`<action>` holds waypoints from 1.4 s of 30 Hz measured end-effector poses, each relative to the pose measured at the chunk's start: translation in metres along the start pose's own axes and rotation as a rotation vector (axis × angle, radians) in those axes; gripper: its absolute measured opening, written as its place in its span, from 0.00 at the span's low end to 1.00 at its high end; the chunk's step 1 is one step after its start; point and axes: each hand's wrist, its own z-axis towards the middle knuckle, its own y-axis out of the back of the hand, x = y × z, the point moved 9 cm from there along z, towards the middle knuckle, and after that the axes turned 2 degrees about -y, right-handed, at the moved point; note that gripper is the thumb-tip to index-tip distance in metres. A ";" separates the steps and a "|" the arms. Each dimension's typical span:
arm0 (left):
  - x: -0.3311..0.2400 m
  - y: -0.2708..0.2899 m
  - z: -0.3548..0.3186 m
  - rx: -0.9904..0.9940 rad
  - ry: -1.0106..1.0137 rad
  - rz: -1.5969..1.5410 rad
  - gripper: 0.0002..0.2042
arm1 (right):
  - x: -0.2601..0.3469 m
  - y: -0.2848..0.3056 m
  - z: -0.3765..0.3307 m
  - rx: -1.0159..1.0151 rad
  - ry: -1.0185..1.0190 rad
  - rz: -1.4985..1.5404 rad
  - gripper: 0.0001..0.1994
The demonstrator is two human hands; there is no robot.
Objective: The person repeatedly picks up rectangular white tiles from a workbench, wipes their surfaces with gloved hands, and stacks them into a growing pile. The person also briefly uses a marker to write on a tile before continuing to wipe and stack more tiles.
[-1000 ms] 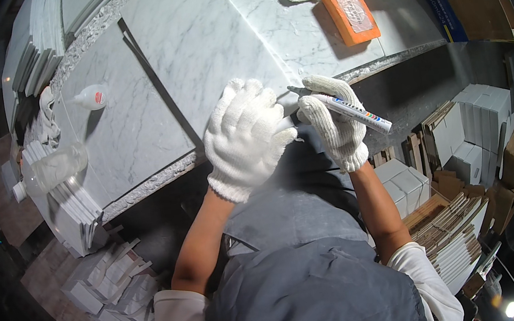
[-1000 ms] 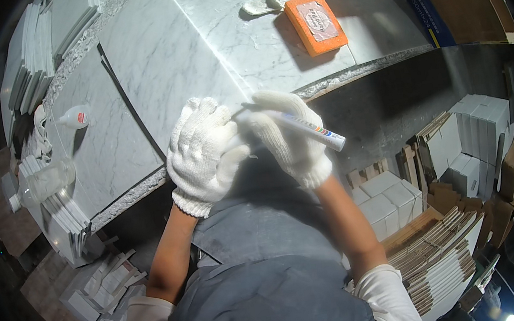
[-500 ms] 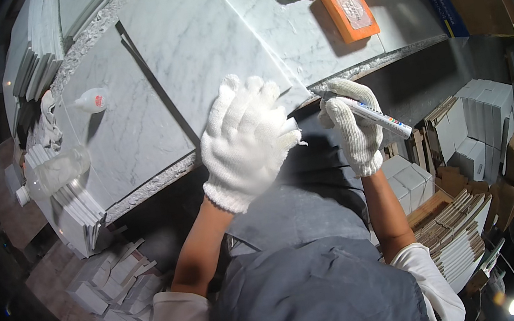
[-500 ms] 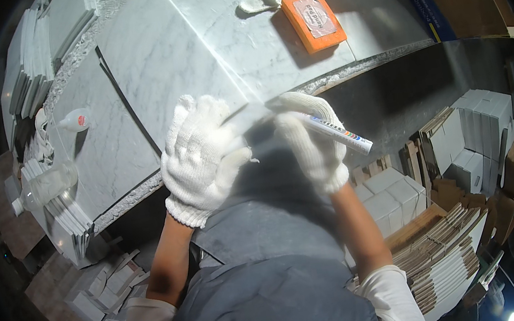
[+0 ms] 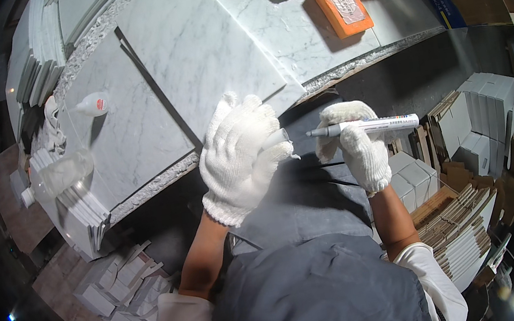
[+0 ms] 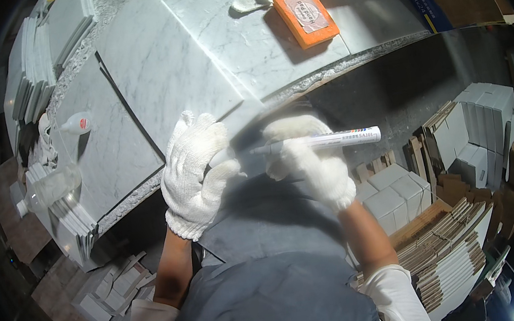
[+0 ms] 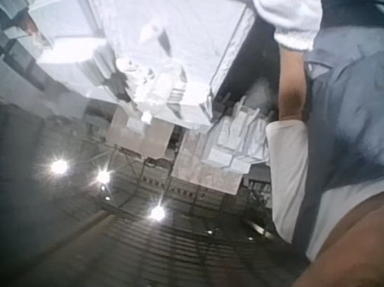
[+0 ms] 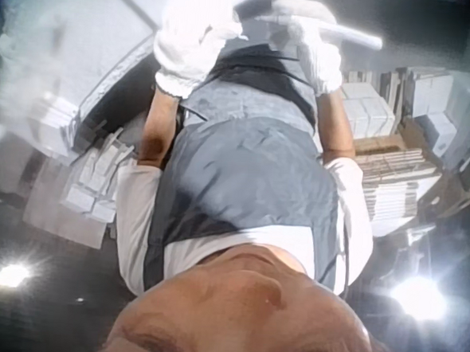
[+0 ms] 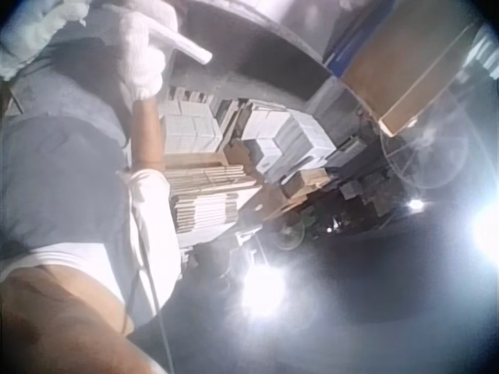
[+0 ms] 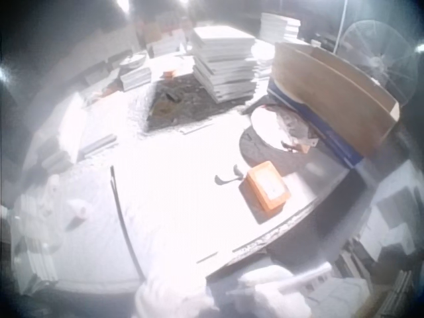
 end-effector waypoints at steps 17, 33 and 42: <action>0.006 -0.042 -0.030 0.302 0.508 -0.579 0.14 | 0.007 -0.023 -0.007 0.056 -0.144 -0.048 0.19; -0.013 -0.027 -0.026 0.272 0.242 -0.227 0.14 | -0.005 -0.027 -0.014 0.022 -0.212 -0.164 0.20; -0.017 -0.001 -0.014 0.008 0.138 0.036 0.24 | 0.010 -0.049 0.015 0.108 -0.048 -0.265 0.10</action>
